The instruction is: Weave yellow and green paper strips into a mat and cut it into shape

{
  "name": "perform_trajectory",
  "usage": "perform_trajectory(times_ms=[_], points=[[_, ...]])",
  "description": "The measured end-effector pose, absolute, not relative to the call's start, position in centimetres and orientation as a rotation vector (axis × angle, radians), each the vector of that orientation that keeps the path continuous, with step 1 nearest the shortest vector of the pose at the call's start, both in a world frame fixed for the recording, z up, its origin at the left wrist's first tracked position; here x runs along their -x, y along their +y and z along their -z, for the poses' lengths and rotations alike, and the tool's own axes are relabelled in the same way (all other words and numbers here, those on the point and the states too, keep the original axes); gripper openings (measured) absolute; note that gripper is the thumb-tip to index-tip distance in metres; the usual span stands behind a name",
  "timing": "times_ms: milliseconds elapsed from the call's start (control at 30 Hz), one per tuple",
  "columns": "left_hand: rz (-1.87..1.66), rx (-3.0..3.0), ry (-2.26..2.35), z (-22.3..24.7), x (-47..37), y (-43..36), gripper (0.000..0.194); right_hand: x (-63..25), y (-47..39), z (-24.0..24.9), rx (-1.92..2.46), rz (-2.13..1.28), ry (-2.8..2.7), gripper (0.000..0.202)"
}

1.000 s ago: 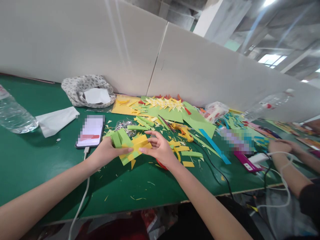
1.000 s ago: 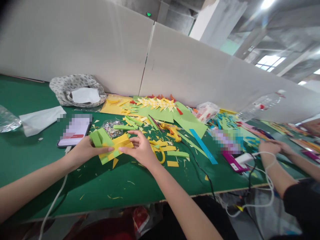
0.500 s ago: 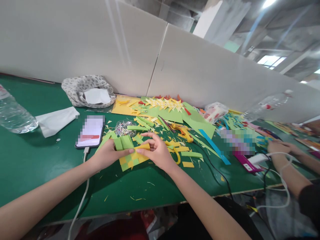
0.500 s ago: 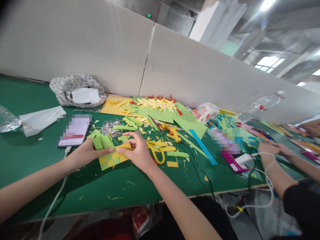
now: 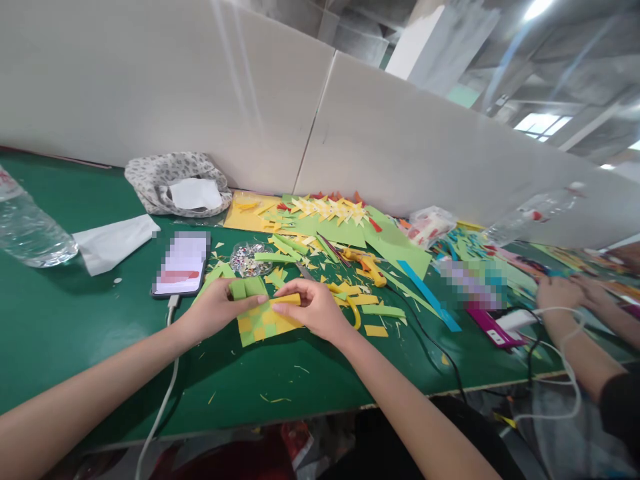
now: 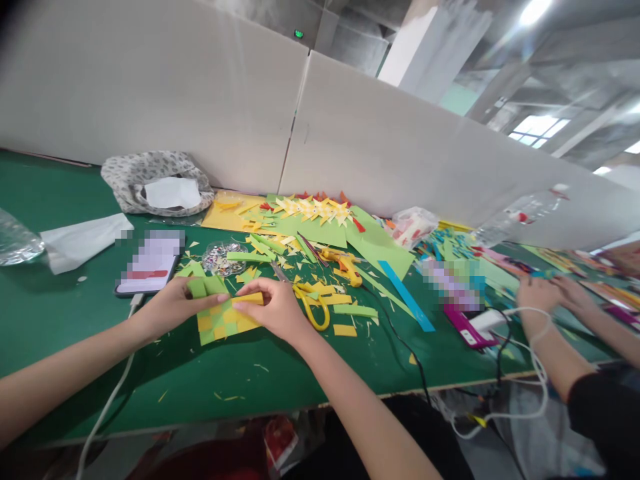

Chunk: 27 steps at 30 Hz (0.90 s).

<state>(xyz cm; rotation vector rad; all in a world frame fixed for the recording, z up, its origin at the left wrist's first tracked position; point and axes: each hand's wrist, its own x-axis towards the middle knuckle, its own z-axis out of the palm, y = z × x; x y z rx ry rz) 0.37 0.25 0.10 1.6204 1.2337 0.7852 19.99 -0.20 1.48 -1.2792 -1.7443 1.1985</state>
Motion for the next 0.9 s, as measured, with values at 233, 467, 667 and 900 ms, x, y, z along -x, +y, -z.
perform_trajectory(times_ms=[233,467,667,900], points=[[-0.758,-1.614,1.248,-0.01,-0.58,0.26,0.034,-19.71,-0.41,-1.86,1.405,-1.032,-1.870,0.015],[-0.757,-1.415,0.983,0.24,-0.34,0.67,0.028,-19.93,0.13,-1.41,1.371,-0.921,-1.747,0.020],[-0.761,-1.431,0.988,0.27,-0.34,0.68,0.028,-20.16,0.46,-1.20,1.417,-0.966,-1.797,0.024],[-0.812,-1.438,1.038,-0.06,-0.53,0.60,0.024,-19.56,0.03,-1.26,1.416,-0.958,-1.841,0.021]])
